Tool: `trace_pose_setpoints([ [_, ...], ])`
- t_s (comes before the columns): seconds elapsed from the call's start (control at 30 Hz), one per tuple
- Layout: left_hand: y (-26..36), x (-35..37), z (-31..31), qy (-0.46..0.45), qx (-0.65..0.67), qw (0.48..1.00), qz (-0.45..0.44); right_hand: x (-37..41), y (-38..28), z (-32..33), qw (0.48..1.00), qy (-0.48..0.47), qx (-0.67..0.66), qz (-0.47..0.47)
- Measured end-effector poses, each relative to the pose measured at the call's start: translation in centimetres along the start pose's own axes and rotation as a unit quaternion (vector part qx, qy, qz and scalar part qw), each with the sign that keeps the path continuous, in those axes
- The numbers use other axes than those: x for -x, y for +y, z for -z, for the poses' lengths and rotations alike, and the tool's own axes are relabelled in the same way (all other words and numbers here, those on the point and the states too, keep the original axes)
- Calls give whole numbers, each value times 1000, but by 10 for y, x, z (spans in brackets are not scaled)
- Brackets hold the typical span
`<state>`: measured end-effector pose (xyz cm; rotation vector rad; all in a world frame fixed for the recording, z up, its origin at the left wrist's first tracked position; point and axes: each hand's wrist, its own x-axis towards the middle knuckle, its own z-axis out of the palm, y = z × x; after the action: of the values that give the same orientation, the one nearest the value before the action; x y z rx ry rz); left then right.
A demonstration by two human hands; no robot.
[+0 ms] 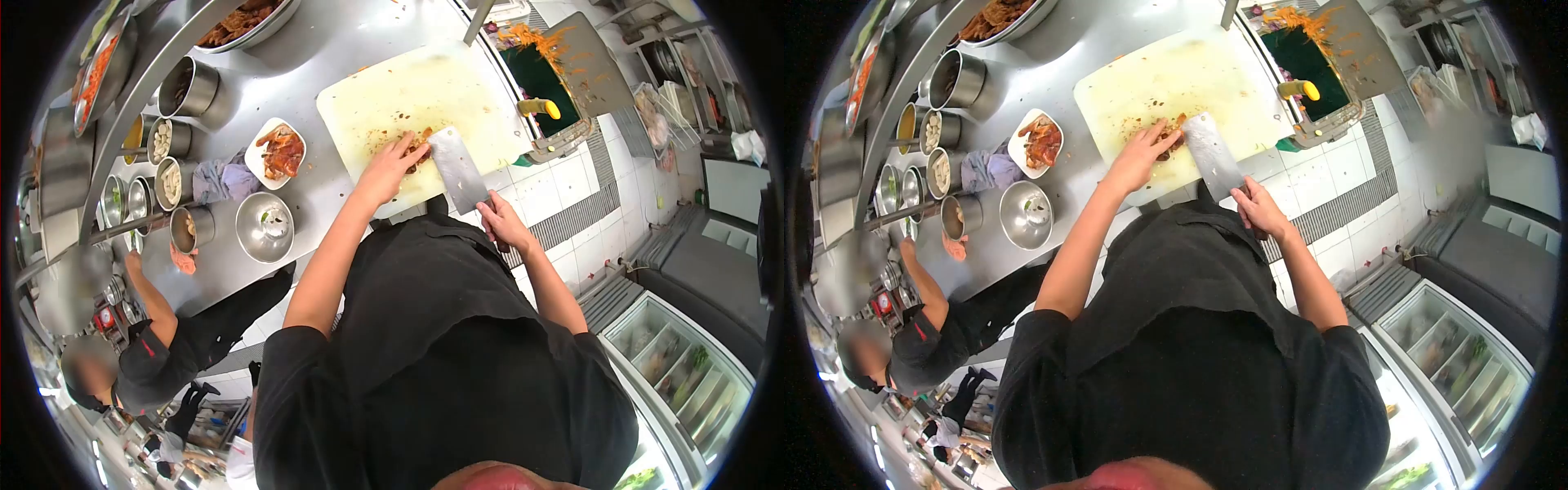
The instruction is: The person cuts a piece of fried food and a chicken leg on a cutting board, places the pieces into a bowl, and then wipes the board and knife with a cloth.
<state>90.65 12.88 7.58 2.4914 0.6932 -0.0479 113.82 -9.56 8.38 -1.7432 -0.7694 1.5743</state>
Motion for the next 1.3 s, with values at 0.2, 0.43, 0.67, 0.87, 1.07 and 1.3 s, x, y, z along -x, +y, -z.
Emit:
trace_pose_setpoints([
  [0.2, 6, 16, -7, 85, 61, 991, 79, -35, -7, -23, 997, -70, -21, 2],
  [0.43, -42, 94, 60, 254, 55, 954, 150, -75, -105, -104, 976, -195, 32, 92],
  [0.67, -183, 146, 85, 262, 29, 943, 204, -92, -161, -174, 963, -18, 213, 165],
  [0.87, -199, 152, 85, 258, 77, 941, 204, -82, -81, -101, 921, 97, 344, 156],
  [1.07, -278, 157, 92, 242, 77, 901, 351, -61, -54, 25, 834, 372, 397, 89],
  [1.3, -310, 138, 91, 162, 133, 934, 288, -50, -43, -37, 788, 372, 453, 189],
])
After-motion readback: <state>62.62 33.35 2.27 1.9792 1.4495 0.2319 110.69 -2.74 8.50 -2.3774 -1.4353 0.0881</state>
